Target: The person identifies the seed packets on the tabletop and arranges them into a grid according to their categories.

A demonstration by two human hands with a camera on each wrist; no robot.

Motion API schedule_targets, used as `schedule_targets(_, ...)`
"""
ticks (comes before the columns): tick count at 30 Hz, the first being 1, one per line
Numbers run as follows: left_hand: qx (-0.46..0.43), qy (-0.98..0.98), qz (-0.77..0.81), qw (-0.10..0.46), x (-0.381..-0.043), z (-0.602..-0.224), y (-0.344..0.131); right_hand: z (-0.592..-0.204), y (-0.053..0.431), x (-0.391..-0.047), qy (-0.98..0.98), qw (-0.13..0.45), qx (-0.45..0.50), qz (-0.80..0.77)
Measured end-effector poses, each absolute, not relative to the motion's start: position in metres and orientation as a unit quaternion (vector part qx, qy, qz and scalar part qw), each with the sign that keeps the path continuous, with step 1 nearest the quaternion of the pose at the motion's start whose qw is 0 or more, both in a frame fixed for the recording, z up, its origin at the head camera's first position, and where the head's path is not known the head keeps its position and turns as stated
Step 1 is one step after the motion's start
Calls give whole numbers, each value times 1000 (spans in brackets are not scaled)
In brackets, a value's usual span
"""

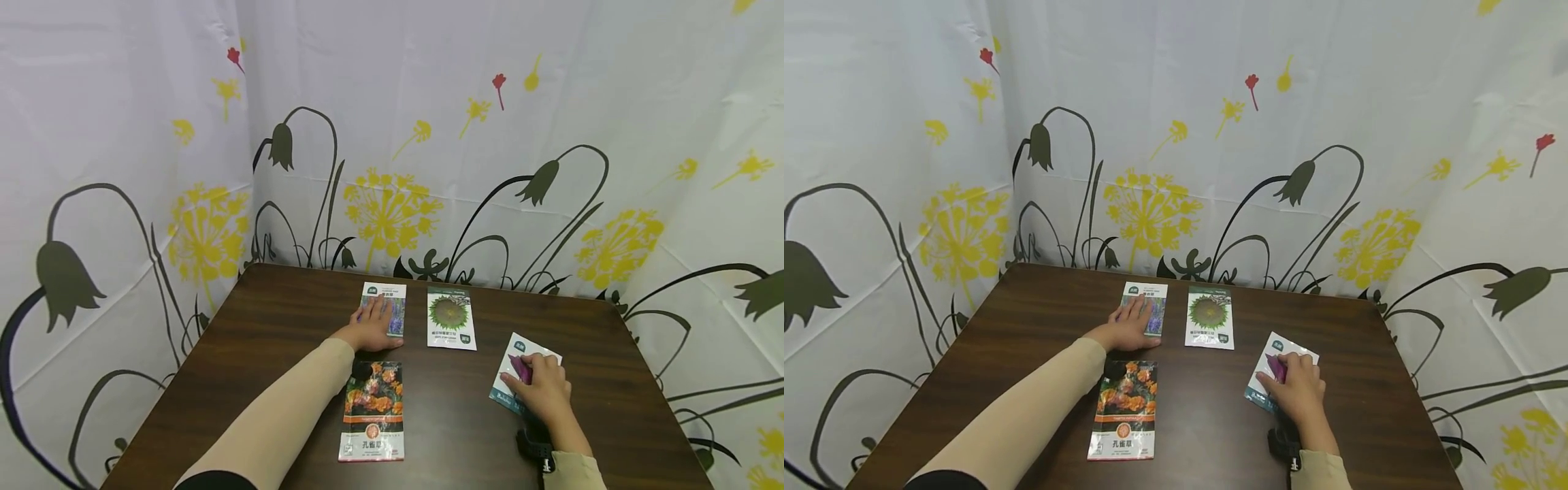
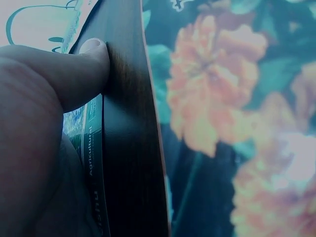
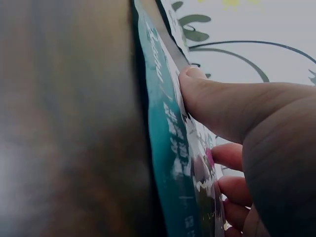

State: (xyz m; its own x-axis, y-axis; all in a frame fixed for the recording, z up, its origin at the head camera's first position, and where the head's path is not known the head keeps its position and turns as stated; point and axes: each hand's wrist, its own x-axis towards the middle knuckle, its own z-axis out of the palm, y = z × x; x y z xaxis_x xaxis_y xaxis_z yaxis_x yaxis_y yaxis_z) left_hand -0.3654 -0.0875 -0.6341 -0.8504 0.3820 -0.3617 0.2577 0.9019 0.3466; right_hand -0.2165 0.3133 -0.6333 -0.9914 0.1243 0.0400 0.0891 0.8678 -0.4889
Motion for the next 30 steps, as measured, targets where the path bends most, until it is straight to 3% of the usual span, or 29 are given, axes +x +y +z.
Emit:
schedule_targets(10,176,947,160,215,-349,-638,-81,-642,314,-185,-965,24,-49,255)
schedule_targets(30,170,949,152,220,-365,-632,-89,-630,295,-198,-944,6,18,328)
